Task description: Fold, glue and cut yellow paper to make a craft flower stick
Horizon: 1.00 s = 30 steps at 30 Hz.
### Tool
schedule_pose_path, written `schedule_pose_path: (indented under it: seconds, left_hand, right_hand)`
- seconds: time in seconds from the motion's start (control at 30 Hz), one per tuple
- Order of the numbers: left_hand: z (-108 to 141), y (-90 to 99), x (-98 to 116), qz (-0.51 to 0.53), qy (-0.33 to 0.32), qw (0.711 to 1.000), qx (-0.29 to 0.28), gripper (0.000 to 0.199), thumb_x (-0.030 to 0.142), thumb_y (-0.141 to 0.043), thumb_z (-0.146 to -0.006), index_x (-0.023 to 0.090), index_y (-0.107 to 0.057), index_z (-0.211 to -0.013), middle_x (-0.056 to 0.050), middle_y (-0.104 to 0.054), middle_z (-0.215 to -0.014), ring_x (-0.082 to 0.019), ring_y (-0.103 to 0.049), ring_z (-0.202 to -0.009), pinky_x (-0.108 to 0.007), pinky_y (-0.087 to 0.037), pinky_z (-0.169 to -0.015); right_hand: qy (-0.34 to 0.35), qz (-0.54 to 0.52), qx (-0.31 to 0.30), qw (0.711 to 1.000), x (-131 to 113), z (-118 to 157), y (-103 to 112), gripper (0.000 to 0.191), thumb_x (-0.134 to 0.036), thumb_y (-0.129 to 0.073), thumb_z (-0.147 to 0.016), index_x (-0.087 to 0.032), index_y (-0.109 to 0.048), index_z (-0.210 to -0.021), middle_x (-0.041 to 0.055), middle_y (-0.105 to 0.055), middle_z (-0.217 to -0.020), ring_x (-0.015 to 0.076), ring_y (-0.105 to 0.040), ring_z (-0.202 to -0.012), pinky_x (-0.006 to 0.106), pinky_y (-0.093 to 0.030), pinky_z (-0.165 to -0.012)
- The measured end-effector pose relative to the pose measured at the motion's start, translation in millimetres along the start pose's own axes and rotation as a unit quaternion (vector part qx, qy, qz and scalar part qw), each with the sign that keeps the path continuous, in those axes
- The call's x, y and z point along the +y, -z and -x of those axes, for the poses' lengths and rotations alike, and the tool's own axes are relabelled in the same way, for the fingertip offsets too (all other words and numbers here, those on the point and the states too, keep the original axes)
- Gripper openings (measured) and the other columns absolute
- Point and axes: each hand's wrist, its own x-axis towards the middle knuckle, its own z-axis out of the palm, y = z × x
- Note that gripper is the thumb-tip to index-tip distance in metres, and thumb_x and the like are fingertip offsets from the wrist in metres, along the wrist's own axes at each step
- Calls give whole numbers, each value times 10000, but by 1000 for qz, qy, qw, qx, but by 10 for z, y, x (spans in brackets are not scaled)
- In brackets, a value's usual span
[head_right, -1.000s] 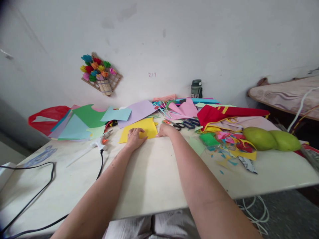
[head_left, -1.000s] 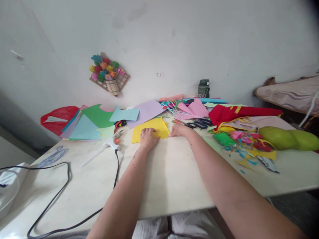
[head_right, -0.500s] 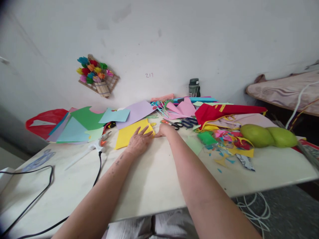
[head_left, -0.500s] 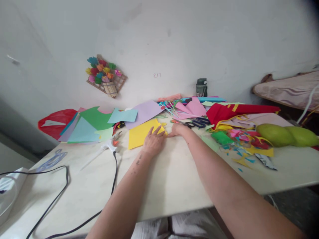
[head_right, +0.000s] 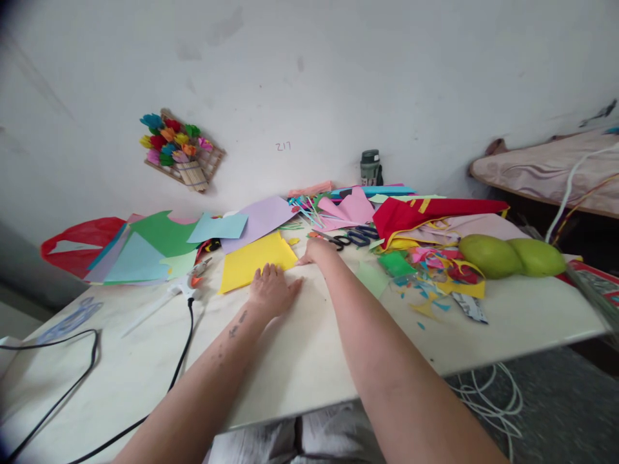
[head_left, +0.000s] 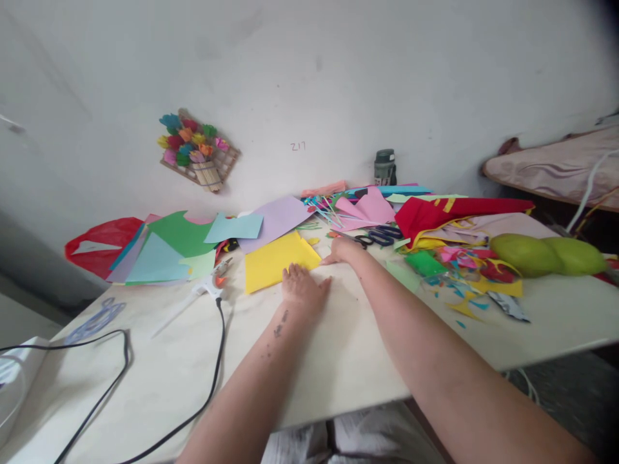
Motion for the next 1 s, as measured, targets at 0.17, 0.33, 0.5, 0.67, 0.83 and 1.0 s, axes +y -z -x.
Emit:
schedule_pose_path:
  seconds: [0.17,0.33,0.5,0.67,0.83,1.0]
  left_hand:
    - [-42,-64,25,32,29,999,-4,780,625,-272,-754,21,-362,-1239,-246,-323,-1316,-347,-265,-1225,-440,-241,-953]
    - [-90,-78,20,26,22,999,-15,830,646,-233,-752,8,-295,-1280,-229,-256,-1359,-326,-192,-1260,-420,-195,-988]
    - [-98,-65,15,20,20,999,-17,849,651,-200,-754,-2,-279,-1291,-233,-246,-1362,-323,-185,-1262,-412,-175,-993]
    - [-101,-85,0,6,0,1000,-8,790,656,-189,-756,84,-308,-1289,-223,-289,-1342,-332,-227,-1244,-445,-164,-975]
    - [-89,-63,3,10,-4,1000,-6,739,654,-208,-756,153,-311,-1290,-200,-310,-1330,-334,-265,-1223,-443,-192,-952]
    - [-77,-10,21,8,4,1000,-15,726,645,-223,-759,151,-327,-1282,-207,-318,-1322,-338,-268,-1219,-440,-215,-937]
  right_hand:
    - [-44,11,12,999,-41,112,42,735,-606,-653,-486,-159,-585,-1065,157,-540,-1126,251,-503,-1051,338,-406,-822]
    - [-93,-4,4,996,-68,166,71,750,-607,-630,-523,-164,-546,-1123,148,-507,-1181,260,-475,-1084,354,-380,-852]
    - [-92,-2,2,996,-146,256,135,635,-562,-633,-562,-174,-586,-1063,132,-540,-1150,270,-495,-1054,354,-406,-804]
    - [-47,2,30,998,-221,334,160,418,-477,-617,-634,-221,-627,-965,84,-596,-1071,231,-537,-996,312,-414,-773]
    - [-60,28,30,997,-178,267,92,593,-557,-593,-617,-139,-601,-1037,159,-574,-1088,266,-516,-1025,342,-400,-795]
    - [-47,7,51,998,-161,267,82,475,-495,-616,-630,-151,-629,-957,153,-594,-1042,256,-533,-991,324,-400,-766]
